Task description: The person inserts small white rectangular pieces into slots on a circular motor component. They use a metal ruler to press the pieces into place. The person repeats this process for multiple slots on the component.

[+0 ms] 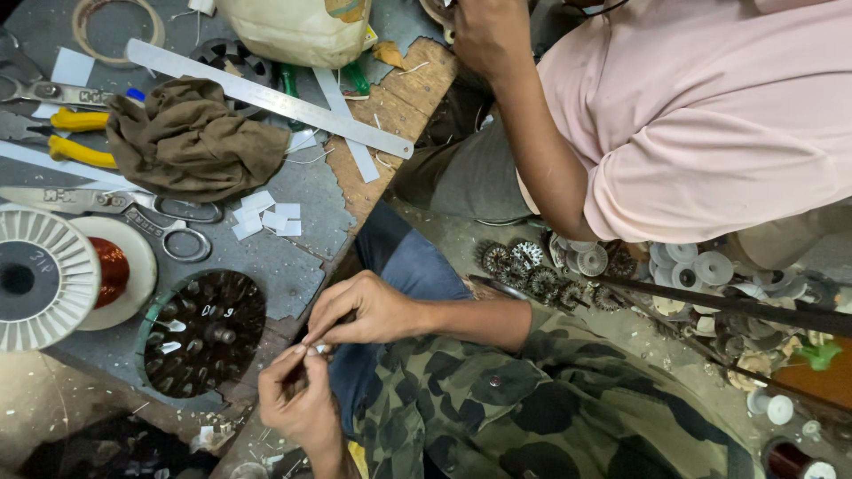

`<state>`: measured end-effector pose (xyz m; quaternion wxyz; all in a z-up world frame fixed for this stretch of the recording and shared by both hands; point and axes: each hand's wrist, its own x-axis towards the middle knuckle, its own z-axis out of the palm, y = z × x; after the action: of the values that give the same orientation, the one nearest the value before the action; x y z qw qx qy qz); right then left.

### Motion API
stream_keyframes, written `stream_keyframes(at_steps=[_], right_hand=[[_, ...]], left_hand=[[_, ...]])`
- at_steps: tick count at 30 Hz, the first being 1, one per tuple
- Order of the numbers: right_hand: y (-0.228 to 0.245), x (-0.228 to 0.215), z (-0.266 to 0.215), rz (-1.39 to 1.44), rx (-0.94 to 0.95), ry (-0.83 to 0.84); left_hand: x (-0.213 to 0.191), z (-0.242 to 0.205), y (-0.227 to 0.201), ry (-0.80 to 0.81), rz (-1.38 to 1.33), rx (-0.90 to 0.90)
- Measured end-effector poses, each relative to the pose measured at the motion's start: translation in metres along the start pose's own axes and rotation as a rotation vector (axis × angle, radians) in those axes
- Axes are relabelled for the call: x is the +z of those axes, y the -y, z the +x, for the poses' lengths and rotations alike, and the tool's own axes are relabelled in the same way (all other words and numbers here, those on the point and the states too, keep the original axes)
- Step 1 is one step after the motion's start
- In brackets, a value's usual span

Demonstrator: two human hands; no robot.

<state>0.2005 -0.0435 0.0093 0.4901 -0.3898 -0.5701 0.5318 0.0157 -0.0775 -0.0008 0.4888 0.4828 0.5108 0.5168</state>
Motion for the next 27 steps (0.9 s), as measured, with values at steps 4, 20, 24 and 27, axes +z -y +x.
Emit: stream_keyframes(at_steps=[4,20,24,27], right_hand=[[0.006,0.002,0.002,-0.032,-0.057,0.043],[0.034,-0.016,0.006,-0.288,-0.500,0.183],[0.037,-0.018,0.005,-0.358,-0.540,0.192],[0.036,-0.017,0.006,-0.341,-0.560,0.172]], left_hand=[[-0.007,0.003,-0.004,-0.029,-0.113,-0.057],[-0.023,0.005,-0.022,0.067,-0.173,-0.127],[-0.024,0.006,-0.024,0.073,-0.160,-0.151],[-0.025,0.008,-0.027,0.107,-0.113,-0.151]])
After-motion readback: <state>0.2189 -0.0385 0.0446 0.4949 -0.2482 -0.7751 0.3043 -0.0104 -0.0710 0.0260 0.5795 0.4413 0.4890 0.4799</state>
